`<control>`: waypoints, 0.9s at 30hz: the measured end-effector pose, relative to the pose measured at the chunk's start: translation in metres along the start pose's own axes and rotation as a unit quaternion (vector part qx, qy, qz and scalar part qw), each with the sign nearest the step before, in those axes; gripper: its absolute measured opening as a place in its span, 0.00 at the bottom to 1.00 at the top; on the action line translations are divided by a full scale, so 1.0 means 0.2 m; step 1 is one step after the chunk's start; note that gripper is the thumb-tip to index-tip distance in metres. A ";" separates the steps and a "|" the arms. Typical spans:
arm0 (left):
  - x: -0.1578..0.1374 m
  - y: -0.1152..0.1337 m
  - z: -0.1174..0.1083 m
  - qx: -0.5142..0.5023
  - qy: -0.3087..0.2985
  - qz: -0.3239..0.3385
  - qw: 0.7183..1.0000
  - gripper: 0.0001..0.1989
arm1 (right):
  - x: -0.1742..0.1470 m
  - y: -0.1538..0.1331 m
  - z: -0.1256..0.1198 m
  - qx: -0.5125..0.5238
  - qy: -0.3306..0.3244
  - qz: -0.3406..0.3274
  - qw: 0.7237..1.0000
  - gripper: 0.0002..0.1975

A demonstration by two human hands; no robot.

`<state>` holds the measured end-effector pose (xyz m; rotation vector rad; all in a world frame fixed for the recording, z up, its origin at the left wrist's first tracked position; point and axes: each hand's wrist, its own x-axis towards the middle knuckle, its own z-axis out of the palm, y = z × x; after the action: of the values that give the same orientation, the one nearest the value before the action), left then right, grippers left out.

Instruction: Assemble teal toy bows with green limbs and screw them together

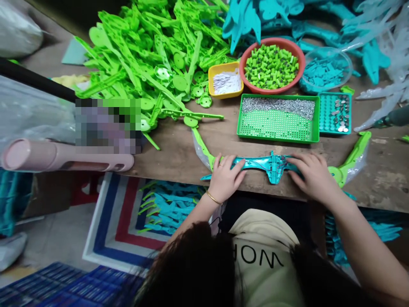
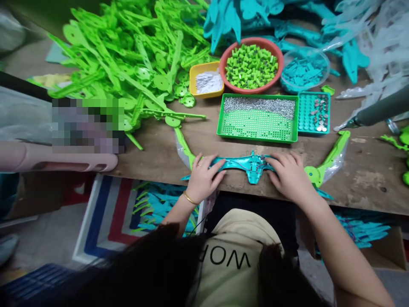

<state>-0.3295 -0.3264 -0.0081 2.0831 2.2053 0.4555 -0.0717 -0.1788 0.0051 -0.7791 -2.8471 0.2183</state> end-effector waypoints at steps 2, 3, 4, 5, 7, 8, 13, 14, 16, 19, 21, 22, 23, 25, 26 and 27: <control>0.01 0.02 0.00 0.014 -0.006 0.000 1.000 0.17 | 0.06 -0.07 -0.01 0.017 0.009 -0.032 0.999 0.14; 0.01 0.03 -0.01 0.021 -0.006 0.001 1.000 0.17 | 0.08 -0.10 0.00 0.023 0.011 -0.050 0.998 0.14; 0.02 0.03 -0.01 0.027 -0.006 0.003 1.000 0.17 | 0.11 -0.14 0.01 0.023 0.011 -0.067 0.997 0.14; 0.02 0.04 -0.01 0.031 -0.005 0.005 0.999 0.17 | 0.13 -0.17 0.02 0.014 0.009 -0.080 0.997 0.14; 0.02 0.04 -0.01 0.037 -0.002 0.007 0.999 0.17 | 0.16 -0.21 0.06 -0.012 0.007 -0.095 0.995 0.15; 0.01 0.04 0.00 0.037 -0.001 0.008 0.999 0.17 | 0.16 -0.21 0.08 -0.026 0.006 -0.097 0.995 0.15; 0.01 0.03 -0.05 -0.001 0.022 0.013 1.000 0.16 | 0.22 -0.15 0.06 -0.001 0.016 -0.115 0.993 0.18; 0.03 0.01 -0.08 -0.017 0.036 0.020 0.999 0.16 | 0.24 -0.13 0.03 0.016 0.029 -0.120 0.992 0.18; 0.16 -0.04 -0.17 -0.046 0.075 0.040 0.995 0.16 | 0.32 -0.10 -0.05 0.050 0.072 -0.117 0.989 0.16; 0.55 -0.17 -0.30 -0.070 0.126 0.037 0.989 0.16 | 0.49 -0.06 -0.17 0.094 0.121 -0.107 0.982 0.12; 0.92 -0.26 -0.36 -0.102 0.106 0.026 0.989 0.15 | 0.64 -0.02 -0.21 0.108 0.130 -0.102 0.980 0.11; 1.11 -0.30 -0.38 -0.100 0.105 -0.007 0.989 0.14 | 0.73 0.02 -0.21 0.107 0.129 -0.088 0.982 0.10; 1.31 -0.34 -0.39 -0.083 0.115 -0.062 0.988 0.15 | 0.84 0.06 -0.21 0.100 0.126 -0.058 0.985 0.11; 1.66 -0.41 -0.37 -0.040 0.133 -0.158 0.978 0.20 | 1.05 0.16 -0.19 0.073 0.100 0.037 0.992 0.13; 1.80 -0.44 -0.36 -0.027 0.131 -0.189 0.973 0.25 | 1.16 0.21 -0.17 0.053 0.078 0.089 0.992 0.14; 1.92 -0.46 -0.35 -0.019 0.123 -0.217 0.968 0.28 | 1.27 0.25 -0.15 0.035 0.055 0.129 0.989 0.15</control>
<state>-0.4659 0.0374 0.0901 1.5209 2.6667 0.7338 -0.2552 -0.0029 0.0581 -1.1078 -2.6152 0.2975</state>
